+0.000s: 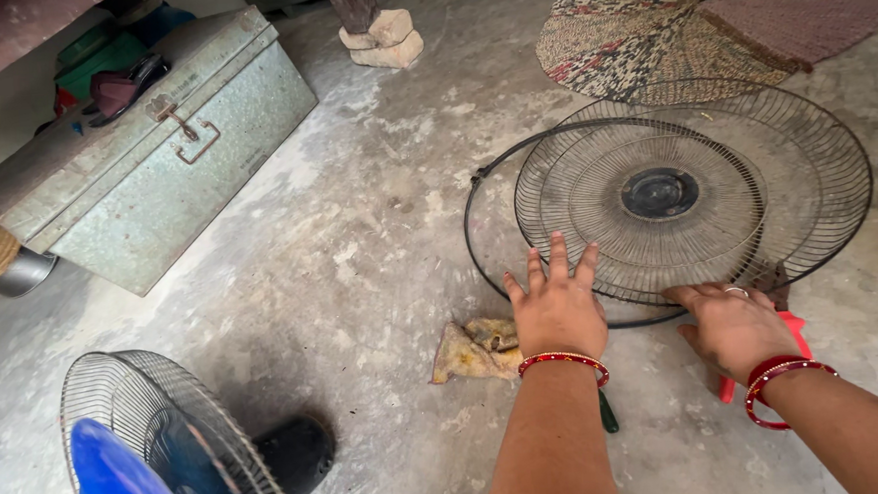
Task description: The person reassembles a table fan by hand, attaching the front grille, then the rear grille, and using a screwdriver to tighten the securing screw. The fan is placed on the floor during the process.
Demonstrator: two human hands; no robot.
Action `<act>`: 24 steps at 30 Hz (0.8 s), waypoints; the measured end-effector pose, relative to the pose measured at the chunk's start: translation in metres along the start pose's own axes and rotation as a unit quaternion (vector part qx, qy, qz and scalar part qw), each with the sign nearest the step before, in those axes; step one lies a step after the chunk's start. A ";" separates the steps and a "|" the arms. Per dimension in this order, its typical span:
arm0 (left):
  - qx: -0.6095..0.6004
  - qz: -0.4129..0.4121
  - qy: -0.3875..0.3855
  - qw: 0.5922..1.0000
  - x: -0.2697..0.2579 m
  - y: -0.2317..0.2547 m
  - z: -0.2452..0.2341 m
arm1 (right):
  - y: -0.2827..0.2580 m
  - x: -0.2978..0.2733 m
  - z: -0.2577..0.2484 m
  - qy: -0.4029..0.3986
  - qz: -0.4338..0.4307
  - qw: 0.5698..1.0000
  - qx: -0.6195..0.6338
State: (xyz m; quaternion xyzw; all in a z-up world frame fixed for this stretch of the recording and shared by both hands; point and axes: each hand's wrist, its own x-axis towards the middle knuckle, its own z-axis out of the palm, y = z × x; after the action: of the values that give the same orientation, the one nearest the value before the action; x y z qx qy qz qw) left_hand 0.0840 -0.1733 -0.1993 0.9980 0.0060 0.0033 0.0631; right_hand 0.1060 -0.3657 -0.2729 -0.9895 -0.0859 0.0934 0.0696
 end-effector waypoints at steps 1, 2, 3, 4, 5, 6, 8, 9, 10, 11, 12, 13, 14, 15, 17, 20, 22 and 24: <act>0.000 0.003 0.008 1.000 0.001 -0.001 0.002 | 0.000 0.002 0.001 -0.001 -0.003 1.000 -0.011; 0.001 0.006 0.015 1.000 0.001 -0.002 0.005 | 0.000 0.004 0.003 -0.002 -0.006 1.000 -0.022; 0.001 0.008 0.023 1.000 0.002 -0.003 0.007 | 0.000 0.005 0.004 -0.029 0.014 0.999 -0.031; -0.001 0.009 0.022 1.000 0.002 -0.004 0.009 | 0.001 0.006 0.005 -0.056 0.033 0.997 -0.039; -0.003 0.009 0.022 1.000 0.003 -0.004 0.010 | 0.001 0.007 0.006 -0.083 0.052 0.994 -0.049; -0.005 0.009 0.022 1.000 0.003 -0.004 0.011 | 0.001 0.006 0.006 -0.040 0.026 0.997 -0.063; -0.006 0.010 0.015 1.000 0.003 -0.005 0.011 | 0.001 0.007 0.004 0.049 -0.028 0.994 -0.091; -0.006 0.010 0.013 1.000 0.003 -0.005 0.010 | 0.001 0.007 0.002 0.023 -0.019 0.992 -0.124; -0.006 0.010 0.013 1.000 0.003 -0.005 0.009 | 0.000 0.007 0.000 -0.003 -0.009 0.988 -0.156; -0.006 0.009 0.013 1.000 0.002 -0.004 0.009 | -0.001 0.005 -0.002 -0.029 0.001 0.982 -0.188; -0.006 0.009 0.014 1.000 0.001 -0.004 0.008 | -0.001 0.004 -0.004 -0.024 -0.004 0.981 -0.193; -0.003 0.008 0.012 1.000 0.000 -0.005 0.006 | -0.002 0.002 -0.006 -0.019 -0.010 0.980 -0.197; -0.001 0.008 0.010 1.000 -0.001 -0.006 0.005 | -0.004 0.001 -0.008 -0.014 -0.016 0.979 -0.201; 0.001 0.008 0.008 1.000 -0.003 -0.006 0.003 | -0.005 0.000 -0.010 -0.013 -0.020 0.980 -0.195; 0.003 0.000 -0.003 1.000 -0.004 -0.008 -0.001 | -0.006 -0.003 -0.013 -0.012 -0.030 0.983 -0.183; 0.006 0.000 0.000 1.000 -0.011 -0.012 -0.009 | -0.007 -0.009 -0.015 0.056 -0.028 0.984 -0.168; 0.011 -0.002 0.009 1.000 -0.018 -0.017 -0.018 | -0.013 -0.011 -0.017 0.143 -0.049 0.978 -0.145; 0.015 -0.003 0.022 1.000 -0.023 -0.020 -0.028 | -0.019 -0.012 -0.021 0.189 -0.051 0.974 -0.111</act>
State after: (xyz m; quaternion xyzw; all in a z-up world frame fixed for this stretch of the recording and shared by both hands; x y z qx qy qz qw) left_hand 0.0610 -0.1507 -0.1741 0.9985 0.0109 0.0251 0.0482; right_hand 0.0959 -0.3523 -0.2480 -0.9850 -0.1315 -0.1092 -0.0213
